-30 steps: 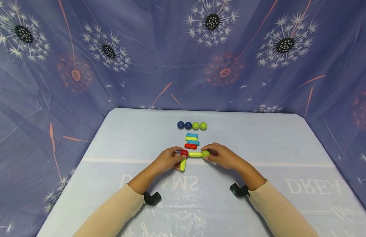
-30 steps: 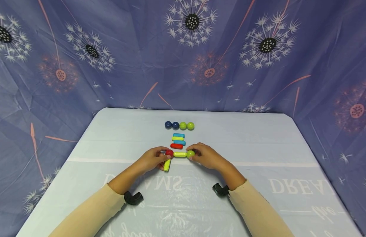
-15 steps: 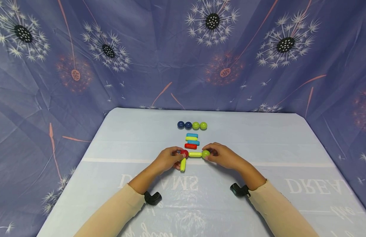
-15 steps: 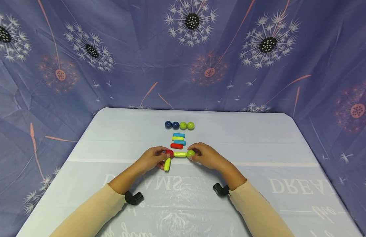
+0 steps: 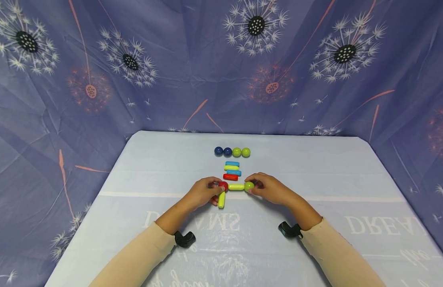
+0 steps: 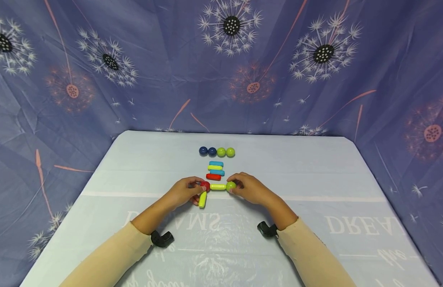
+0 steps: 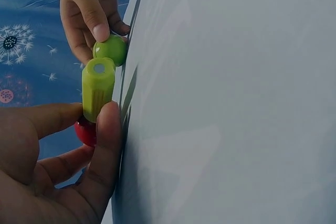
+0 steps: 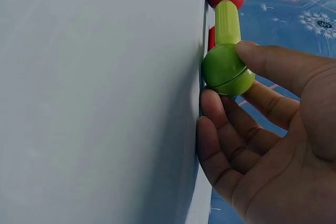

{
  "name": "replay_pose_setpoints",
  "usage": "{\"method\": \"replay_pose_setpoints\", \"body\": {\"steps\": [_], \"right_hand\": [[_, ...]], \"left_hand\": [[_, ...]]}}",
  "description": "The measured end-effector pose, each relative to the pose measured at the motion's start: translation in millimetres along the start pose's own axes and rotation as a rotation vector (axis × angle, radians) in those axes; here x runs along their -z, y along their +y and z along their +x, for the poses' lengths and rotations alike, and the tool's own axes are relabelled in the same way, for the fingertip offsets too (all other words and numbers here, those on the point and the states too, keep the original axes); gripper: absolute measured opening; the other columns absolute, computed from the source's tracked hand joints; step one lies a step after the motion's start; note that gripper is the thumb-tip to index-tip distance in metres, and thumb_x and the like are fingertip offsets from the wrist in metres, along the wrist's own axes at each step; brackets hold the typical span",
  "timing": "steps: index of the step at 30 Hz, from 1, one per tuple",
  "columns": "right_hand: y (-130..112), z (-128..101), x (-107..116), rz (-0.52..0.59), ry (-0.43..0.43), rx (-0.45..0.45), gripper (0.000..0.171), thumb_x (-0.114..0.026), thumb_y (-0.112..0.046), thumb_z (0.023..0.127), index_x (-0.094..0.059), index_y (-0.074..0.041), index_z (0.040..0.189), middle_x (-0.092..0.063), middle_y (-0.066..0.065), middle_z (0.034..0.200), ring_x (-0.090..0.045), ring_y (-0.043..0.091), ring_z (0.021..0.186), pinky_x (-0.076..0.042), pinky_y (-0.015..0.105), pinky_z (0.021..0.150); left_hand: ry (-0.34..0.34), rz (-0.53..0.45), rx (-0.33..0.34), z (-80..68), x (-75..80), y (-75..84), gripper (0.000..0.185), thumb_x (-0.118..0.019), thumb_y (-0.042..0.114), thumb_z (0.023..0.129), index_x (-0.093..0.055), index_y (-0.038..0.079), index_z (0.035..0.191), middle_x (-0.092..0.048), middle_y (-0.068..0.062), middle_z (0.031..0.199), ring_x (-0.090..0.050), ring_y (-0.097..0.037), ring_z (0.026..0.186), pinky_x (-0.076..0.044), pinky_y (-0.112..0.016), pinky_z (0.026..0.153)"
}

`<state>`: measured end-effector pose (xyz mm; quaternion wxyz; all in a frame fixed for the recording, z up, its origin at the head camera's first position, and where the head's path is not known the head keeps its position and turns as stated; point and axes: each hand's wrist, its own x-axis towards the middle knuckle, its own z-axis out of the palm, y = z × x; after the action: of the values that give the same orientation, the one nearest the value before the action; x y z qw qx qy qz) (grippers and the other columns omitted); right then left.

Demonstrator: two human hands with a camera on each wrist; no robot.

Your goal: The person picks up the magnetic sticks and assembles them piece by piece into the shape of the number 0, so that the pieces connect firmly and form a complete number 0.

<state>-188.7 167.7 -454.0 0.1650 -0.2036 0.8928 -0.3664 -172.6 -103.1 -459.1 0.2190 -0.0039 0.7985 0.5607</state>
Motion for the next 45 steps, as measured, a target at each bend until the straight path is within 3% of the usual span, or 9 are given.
{"method": "replay_pose_setpoints", "body": {"steps": [12,20,26,32,45], "right_hand": [[-1,4,4,-0.004,0.012,-0.003,0.040,-0.068,-0.029,0.097,-0.062,-0.016,0.135,-0.065,0.003,0.124,-0.061,0.018,0.106,-0.052,0.040,0.094],[-2,14,17,0.014,0.110,0.013,0.042,-0.067,-0.026,0.098,-0.060,-0.011,0.137,-0.064,0.010,0.126,-0.062,0.026,0.111,-0.051,0.047,0.098],[0,27,28,0.012,0.192,-0.008,0.043,-0.065,-0.028,0.099,-0.059,-0.008,0.137,-0.060,0.012,0.131,-0.062,0.030,0.115,-0.051,0.050,0.099],[9,40,37,0.014,0.222,-0.076,0.047,-0.066,-0.032,0.099,-0.057,-0.011,0.140,-0.059,0.011,0.133,-0.060,0.031,0.119,-0.050,0.051,0.101],[18,63,43,0.048,0.246,-0.053,0.049,-0.066,-0.028,0.099,-0.054,-0.015,0.144,-0.054,0.014,0.140,-0.059,0.034,0.123,-0.050,0.052,0.101]], "left_hand": [[0.028,0.071,-0.028,0.8,2.0,-0.1,0.039,-0.071,0.019,0.095,-0.064,0.003,0.130,-0.060,-0.011,0.103,-0.062,-0.015,0.071,-0.058,-0.026,0.060],[0.037,0.111,-0.021,2.3,2.7,-0.1,0.038,-0.073,0.022,0.094,-0.067,0.005,0.127,-0.059,-0.012,0.114,-0.061,-0.018,0.074,-0.056,-0.025,0.061],[0.035,0.108,-0.016,1.7,2.8,2.1,0.038,-0.073,0.023,0.094,-0.067,0.006,0.128,-0.060,-0.010,0.110,-0.061,-0.018,0.076,-0.056,-0.024,0.062],[0.041,0.099,-0.023,2.1,1.6,1.1,0.037,-0.074,0.022,0.093,-0.066,0.010,0.127,-0.060,-0.009,0.109,-0.061,-0.019,0.071,-0.056,-0.024,0.061],[0.047,0.072,-0.020,3.0,0.3,-1.4,0.034,-0.074,0.022,0.093,-0.068,0.010,0.124,-0.059,-0.009,0.107,-0.059,-0.019,0.074,-0.057,-0.024,0.061]]}}
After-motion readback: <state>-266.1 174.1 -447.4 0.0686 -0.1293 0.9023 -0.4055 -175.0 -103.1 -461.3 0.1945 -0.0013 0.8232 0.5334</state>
